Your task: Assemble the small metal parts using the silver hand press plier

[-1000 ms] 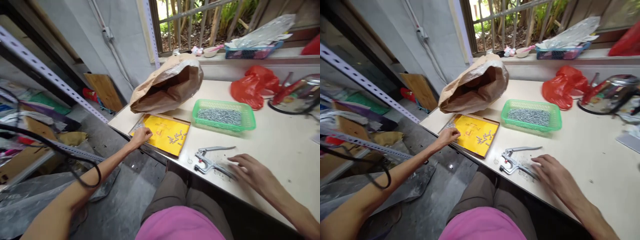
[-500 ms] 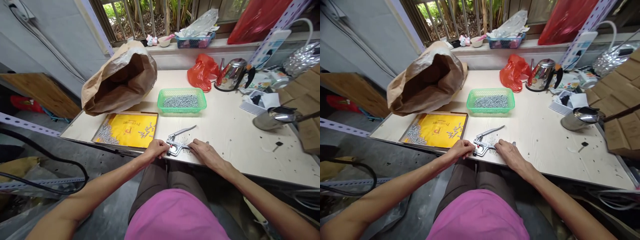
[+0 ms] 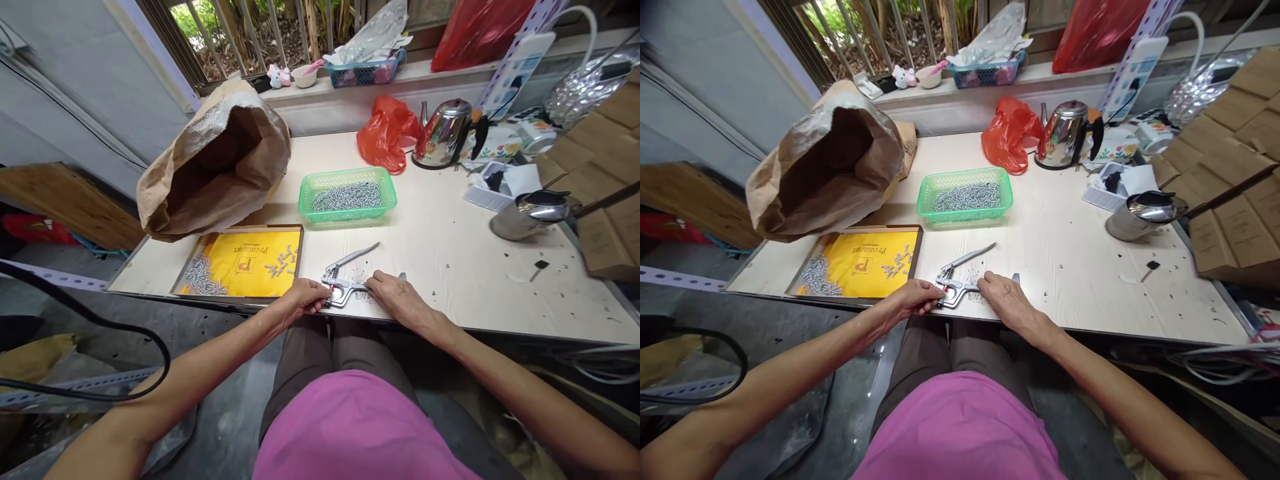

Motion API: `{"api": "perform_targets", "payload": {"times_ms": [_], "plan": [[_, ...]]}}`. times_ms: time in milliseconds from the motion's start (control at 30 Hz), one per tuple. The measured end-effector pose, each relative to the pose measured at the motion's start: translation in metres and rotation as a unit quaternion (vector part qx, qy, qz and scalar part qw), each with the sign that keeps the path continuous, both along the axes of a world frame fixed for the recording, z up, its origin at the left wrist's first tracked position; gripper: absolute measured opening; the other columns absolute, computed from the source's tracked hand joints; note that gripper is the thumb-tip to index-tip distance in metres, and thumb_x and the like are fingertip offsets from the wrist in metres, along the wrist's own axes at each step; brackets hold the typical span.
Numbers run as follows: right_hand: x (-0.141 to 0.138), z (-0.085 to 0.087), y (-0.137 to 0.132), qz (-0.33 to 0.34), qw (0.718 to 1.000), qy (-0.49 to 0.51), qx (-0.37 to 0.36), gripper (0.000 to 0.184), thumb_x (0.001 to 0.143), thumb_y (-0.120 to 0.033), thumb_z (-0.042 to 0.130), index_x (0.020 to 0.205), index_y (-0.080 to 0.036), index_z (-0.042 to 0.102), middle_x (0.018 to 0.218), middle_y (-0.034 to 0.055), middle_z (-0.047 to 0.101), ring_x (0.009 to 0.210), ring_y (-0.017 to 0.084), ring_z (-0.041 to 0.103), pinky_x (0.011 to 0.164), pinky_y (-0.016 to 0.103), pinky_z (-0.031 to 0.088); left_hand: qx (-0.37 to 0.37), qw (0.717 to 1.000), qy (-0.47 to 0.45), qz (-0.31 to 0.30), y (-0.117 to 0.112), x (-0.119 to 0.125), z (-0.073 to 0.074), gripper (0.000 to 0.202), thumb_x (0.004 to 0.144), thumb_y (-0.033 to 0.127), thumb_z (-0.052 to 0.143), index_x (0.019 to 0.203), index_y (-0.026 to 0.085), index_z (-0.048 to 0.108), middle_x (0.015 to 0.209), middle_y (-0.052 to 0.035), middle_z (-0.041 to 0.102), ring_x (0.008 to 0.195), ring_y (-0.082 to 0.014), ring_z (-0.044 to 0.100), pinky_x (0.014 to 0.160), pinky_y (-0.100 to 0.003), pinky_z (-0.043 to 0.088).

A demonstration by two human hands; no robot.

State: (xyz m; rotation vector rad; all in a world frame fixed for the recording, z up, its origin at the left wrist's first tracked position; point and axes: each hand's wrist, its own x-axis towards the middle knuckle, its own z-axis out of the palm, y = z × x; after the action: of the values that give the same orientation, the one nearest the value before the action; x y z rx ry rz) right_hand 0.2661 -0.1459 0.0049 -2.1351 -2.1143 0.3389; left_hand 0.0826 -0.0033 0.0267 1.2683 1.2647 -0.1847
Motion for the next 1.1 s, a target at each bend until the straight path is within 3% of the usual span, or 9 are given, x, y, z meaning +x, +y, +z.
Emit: {"api": "perform_targets", "payload": {"times_ms": [200, 467, 633, 733, 800, 867, 933, 1000, 1100], "plan": [[0.002, -0.006, 0.000, 0.009, 1.000, -0.003, 0.009, 0.020, 0.097, -0.017, 0.035, 0.093, -0.018, 0.055, 0.093, 0.0057, 0.057, 0.083, 0.016, 0.053, 0.066, 0.027, 0.034, -0.001, 0.999, 0.015, -0.037, 0.004, -0.003, -0.005, 0.028, 0.067, 0.034, 0.074, 0.061, 0.013, 0.056, 0.044, 0.0055, 0.051, 0.033, -0.0032, 0.038, 0.037, -0.018, 0.024], [0.001, -0.008, 0.001, 0.008, 0.999, -0.022, 0.025, 0.018, 0.096, -0.015, 0.036, 0.093, -0.018, 0.054, 0.093, 0.0056, 0.058, 0.083, 0.016, 0.054, 0.064, 0.027, 0.032, 0.036, 0.993, 0.012, -0.109, 0.012, -0.003, -0.008, 0.022, 0.068, 0.029, 0.072, 0.061, 0.013, 0.060, 0.042, 0.0052, 0.051, 0.036, -0.0045, 0.041, 0.040, -0.018, 0.029], [-0.001, -0.001, 0.001, -0.001, 1.000, -0.028, 0.008, 0.020, 0.095, -0.015, 0.037, 0.093, -0.018, 0.057, 0.092, 0.0062, 0.058, 0.082, 0.017, 0.055, 0.064, 0.027, 0.036, 0.011, 0.990, 0.029, -0.139, 0.014, -0.001, -0.005, 0.021, 0.069, 0.027, 0.069, 0.058, 0.013, 0.058, 0.043, 0.0048, 0.052, 0.037, -0.0040, 0.042, 0.040, -0.017, 0.029], [0.005, 0.007, 0.001, 0.012, 1.000, 0.004, 0.003, 0.016, 0.093, -0.025, 0.046, 0.099, -0.019, 0.060, 0.100, 0.0087, 0.059, 0.088, 0.019, 0.056, 0.071, 0.030, 0.042, 0.011, 0.987, 0.029, -0.156, 0.014, -0.002, -0.006, 0.025, 0.067, 0.031, 0.072, 0.056, 0.014, 0.057, 0.043, 0.0050, 0.052, 0.038, -0.0046, 0.042, 0.040, -0.018, 0.030], [0.016, 0.008, 0.006, 0.028, 0.999, 0.022, 0.030, 0.033, 0.088, -0.038, 0.056, 0.115, -0.020, 0.057, 0.120, 0.0134, 0.055, 0.106, 0.025, 0.053, 0.083, 0.036, 0.044, 0.018, 0.987, 0.028, -0.157, 0.013, -0.004, -0.008, 0.027, 0.065, 0.034, 0.073, 0.057, 0.014, 0.057, 0.044, 0.0053, 0.052, 0.039, -0.0051, 0.043, 0.041, -0.018, 0.031], [0.029, 0.005, 0.014, 0.039, 0.998, 0.018, 0.044, 0.067, 0.079, -0.053, 0.063, 0.133, -0.019, 0.047, 0.142, 0.0182, 0.040, 0.128, 0.035, 0.038, 0.096, 0.047, 0.039, 0.025, 0.987, 0.030, -0.156, 0.013, -0.005, -0.008, 0.028, 0.063, 0.036, 0.074, 0.057, 0.014, 0.057, 0.044, 0.0055, 0.051, 0.040, -0.0056, 0.044, 0.042, -0.019, 0.032], [0.041, 0.001, 0.026, 0.052, 0.999, 0.007, 0.015, 0.094, 0.069, -0.066, 0.066, 0.143, -0.017, 0.036, 0.151, 0.0205, 0.026, 0.138, 0.041, 0.020, 0.103, 0.056, 0.030, 0.028, 0.987, 0.029, -0.159, 0.011, -0.005, -0.005, 0.031, 0.061, 0.038, 0.075, 0.056, 0.015, 0.056, 0.044, 0.0054, 0.051, 0.040, -0.0060, 0.045, 0.042, -0.019, 0.033], [0.048, -0.001, 0.037, 0.070, 0.997, 0.004, -0.028, 0.108, 0.062, -0.073, 0.065, 0.147, -0.016, 0.031, 0.152, 0.0214, 0.024, 0.140, 0.044, 0.013, 0.105, 0.060, 0.023, 0.030, 0.986, 0.027, -0.159, 0.009, -0.005, -0.001, 0.035, 0.059, 0.041, 0.076, 0.054, 0.015, 0.054, 0.044, 0.0054, 0.051, 0.040, -0.0060, 0.045, 0.042, -0.019, 0.033], [0.049, 0.003, 0.050, 0.088, 0.995, 0.001, -0.046, 0.114, 0.057, -0.074, 0.067, 0.147, -0.015, 0.030, 0.147, 0.0223, 0.033, 0.136, 0.044, 0.021, 0.105, 0.062, 0.020, 0.029, 0.988, 0.028, -0.149, 0.006, -0.003, 0.005, 0.041, 0.054, 0.047, 0.078, 0.053, 0.015, 0.052, 0.042, 0.0058, 0.049, 0.039, -0.0057, 0.045, 0.042, -0.019, 0.033]]}}
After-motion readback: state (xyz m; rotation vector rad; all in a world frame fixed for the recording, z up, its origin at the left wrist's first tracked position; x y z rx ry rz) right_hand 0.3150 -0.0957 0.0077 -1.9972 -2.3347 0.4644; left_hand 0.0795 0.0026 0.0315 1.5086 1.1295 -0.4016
